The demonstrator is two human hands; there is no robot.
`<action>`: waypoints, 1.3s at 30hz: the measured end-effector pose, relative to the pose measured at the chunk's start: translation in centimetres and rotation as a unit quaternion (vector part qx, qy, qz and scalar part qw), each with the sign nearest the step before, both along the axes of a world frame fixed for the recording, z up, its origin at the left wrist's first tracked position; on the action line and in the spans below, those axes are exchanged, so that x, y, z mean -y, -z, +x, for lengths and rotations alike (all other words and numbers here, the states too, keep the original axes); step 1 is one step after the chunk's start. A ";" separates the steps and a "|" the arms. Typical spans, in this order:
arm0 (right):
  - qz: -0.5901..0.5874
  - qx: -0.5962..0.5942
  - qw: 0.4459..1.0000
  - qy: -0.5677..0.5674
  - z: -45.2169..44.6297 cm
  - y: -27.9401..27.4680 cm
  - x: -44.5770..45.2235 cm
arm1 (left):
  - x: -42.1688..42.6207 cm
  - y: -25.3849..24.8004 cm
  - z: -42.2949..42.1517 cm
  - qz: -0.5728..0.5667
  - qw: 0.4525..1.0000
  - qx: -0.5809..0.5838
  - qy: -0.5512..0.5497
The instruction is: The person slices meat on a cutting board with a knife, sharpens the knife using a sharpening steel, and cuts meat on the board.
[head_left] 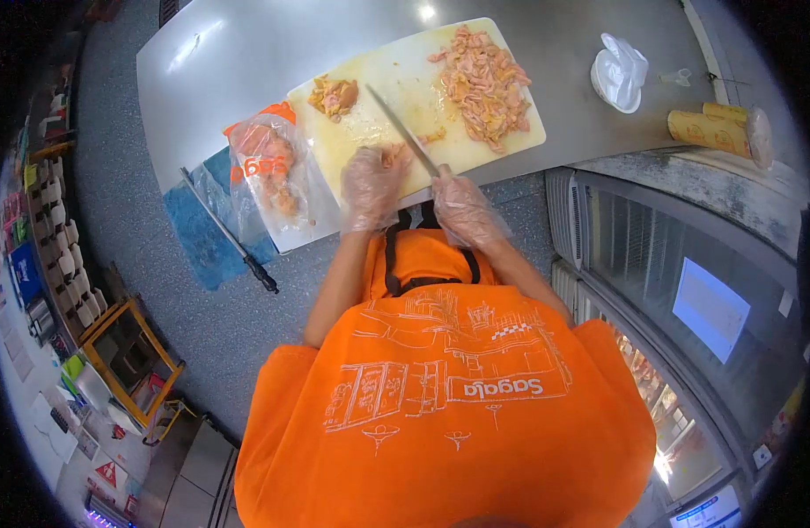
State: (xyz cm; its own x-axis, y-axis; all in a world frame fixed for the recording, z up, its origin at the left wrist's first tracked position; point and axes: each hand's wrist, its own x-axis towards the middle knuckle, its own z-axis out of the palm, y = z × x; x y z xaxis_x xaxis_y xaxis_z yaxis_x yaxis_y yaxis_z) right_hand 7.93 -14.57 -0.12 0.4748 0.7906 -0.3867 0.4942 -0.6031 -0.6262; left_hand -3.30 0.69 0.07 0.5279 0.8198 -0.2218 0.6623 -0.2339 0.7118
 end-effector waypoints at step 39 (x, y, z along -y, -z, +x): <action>-0.052 0.114 0.985 0.118 3.1 0.9 0.5 | -1.6 3.1 -1.5 0.125 0.985 0.021 0.113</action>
